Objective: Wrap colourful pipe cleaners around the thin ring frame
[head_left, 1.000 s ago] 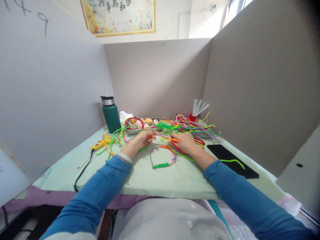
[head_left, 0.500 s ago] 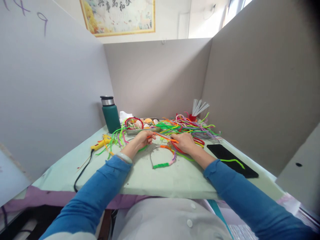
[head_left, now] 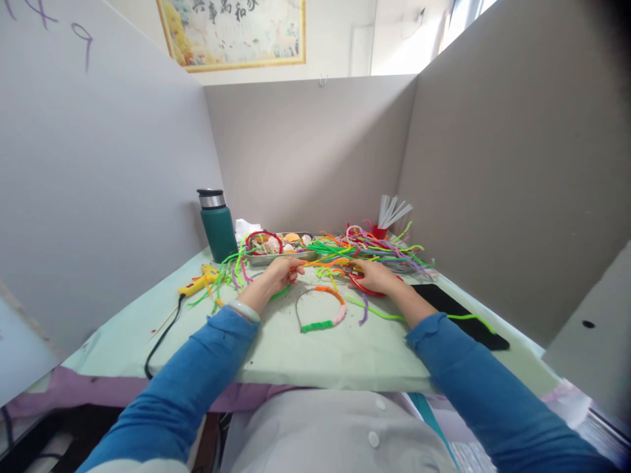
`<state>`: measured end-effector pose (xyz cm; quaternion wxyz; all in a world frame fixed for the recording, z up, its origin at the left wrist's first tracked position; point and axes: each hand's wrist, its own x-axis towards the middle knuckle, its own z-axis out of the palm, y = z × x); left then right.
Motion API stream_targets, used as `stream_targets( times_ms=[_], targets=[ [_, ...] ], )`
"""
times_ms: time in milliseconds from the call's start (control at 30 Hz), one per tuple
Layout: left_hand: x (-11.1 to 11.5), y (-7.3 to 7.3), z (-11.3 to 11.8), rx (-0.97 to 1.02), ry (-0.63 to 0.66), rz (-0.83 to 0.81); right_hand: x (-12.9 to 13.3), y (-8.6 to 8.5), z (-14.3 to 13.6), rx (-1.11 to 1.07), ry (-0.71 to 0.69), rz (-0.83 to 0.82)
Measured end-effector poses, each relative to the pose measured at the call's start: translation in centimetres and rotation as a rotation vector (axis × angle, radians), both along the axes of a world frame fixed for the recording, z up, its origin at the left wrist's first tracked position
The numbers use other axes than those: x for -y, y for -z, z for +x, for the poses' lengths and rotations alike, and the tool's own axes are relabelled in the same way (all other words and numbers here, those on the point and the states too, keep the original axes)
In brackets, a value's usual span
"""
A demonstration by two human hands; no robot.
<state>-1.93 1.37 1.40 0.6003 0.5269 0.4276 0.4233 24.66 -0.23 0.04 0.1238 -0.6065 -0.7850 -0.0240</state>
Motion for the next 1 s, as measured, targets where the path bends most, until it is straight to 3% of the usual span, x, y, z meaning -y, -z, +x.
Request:
stream_targets(
  times_ms=[133,233,333,433,567,800,1000],
  targets=[
    [0.3,-0.4,0.0,0.043,-0.037,-0.003,-0.1,-0.4,0.2,-0.043,-0.016,0.118],
    [0.2,-0.4,0.1,0.088,0.005,0.01,0.5,-0.7,-0.9,-0.211,-0.037,0.252],
    [0.1,0.0,0.2,0.101,0.076,0.037,0.9,-0.7,-2.8,-0.507,-0.236,0.146],
    [0.3,0.2,0.6,0.064,0.135,0.058,0.9,-0.3,-4.4,-0.787,-0.297,0.074],
    [0.9,0.0,1.0,-0.014,0.152,0.085,0.6,0.3,-5.2,-1.008,-0.258,0.013],
    [1.6,-0.3,1.3,-0.27,0.117,0.209,0.7,0.3,-5.3,-1.127,-0.215,0.048],
    [3.0,-0.7,2.2,-0.329,0.408,0.34,-0.5,0.4,-4.8,-1.402,-0.134,-0.036]
  ],
)
